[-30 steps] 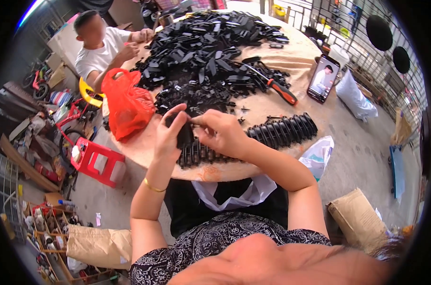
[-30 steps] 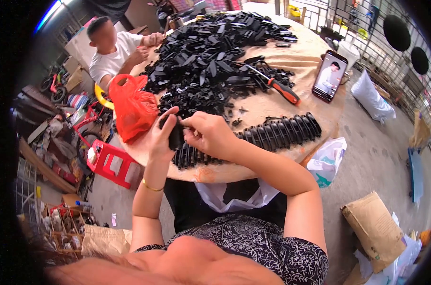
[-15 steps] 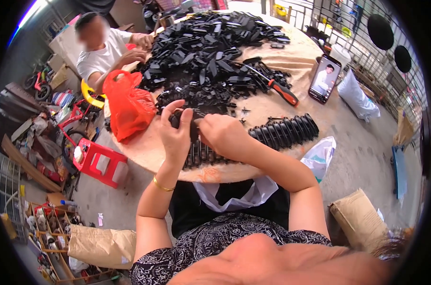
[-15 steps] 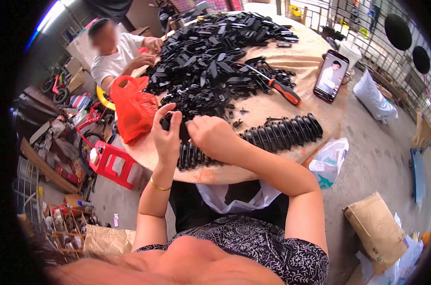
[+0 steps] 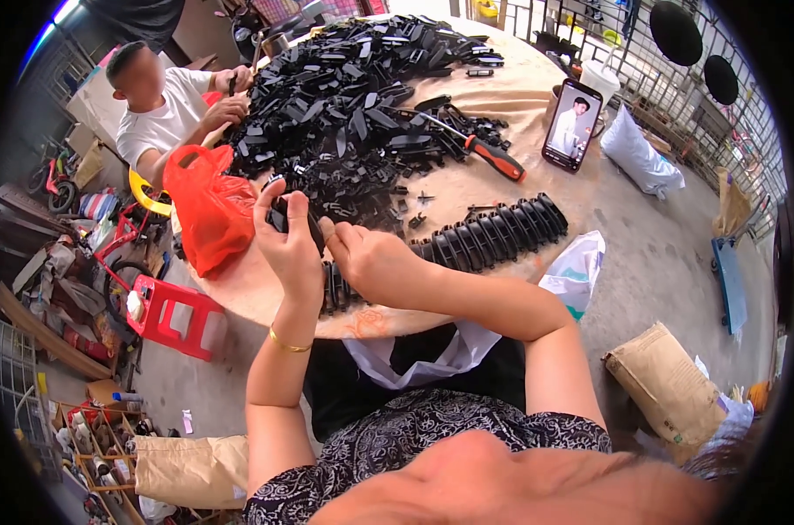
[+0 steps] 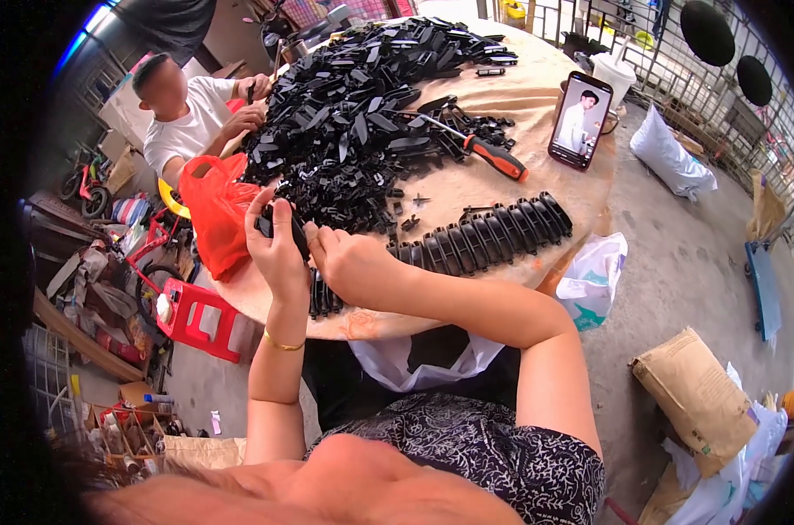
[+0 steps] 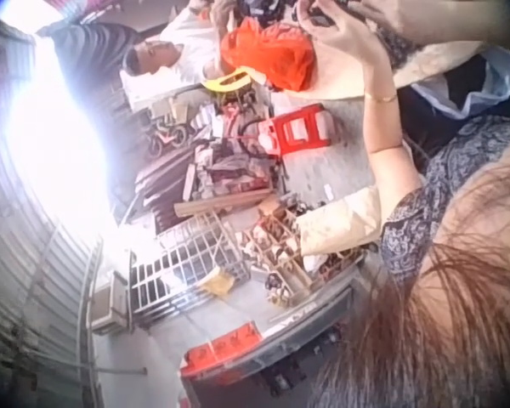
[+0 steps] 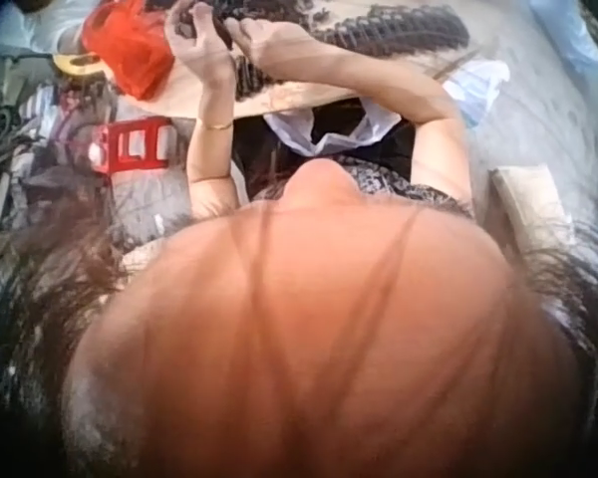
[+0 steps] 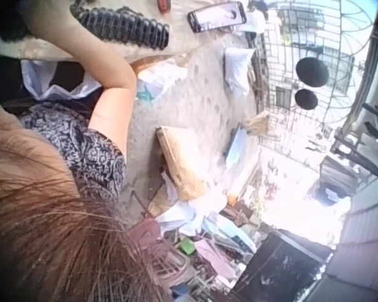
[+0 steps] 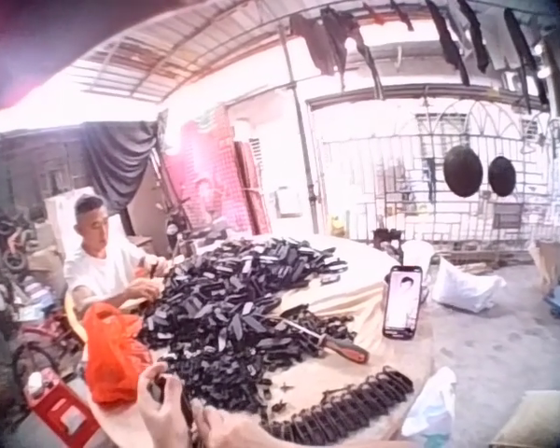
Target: The person sorts and assembles small black plastic components by hand at a table.
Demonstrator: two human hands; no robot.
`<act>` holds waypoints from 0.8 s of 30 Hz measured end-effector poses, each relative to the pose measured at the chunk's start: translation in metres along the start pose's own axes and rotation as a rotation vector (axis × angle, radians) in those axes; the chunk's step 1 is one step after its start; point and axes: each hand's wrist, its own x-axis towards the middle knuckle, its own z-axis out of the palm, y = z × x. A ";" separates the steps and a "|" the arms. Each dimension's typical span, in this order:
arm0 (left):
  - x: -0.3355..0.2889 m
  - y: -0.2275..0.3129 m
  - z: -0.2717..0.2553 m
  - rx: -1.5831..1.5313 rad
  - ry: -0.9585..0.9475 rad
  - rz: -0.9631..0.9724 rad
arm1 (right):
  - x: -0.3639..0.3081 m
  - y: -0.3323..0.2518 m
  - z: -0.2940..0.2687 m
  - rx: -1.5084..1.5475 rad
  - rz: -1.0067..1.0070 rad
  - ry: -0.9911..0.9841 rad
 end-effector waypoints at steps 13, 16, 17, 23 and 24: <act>-0.082 0.041 -0.040 0.326 -1.266 0.073 | -0.018 0.096 -0.029 -0.065 0.461 -0.616; -0.123 0.014 -0.043 0.536 -1.553 0.231 | -0.017 0.091 -0.027 -0.075 0.416 -0.695; -0.133 0.005 -0.046 0.601 -1.565 0.285 | -0.015 0.088 -0.025 -0.096 0.377 -0.749; -0.109 0.016 -0.056 0.425 -1.488 0.127 | -0.001 0.075 -0.028 -0.053 0.471 -0.771; -0.096 0.023 -0.062 0.435 -1.353 0.142 | -0.006 0.080 -0.026 0.092 0.471 -0.563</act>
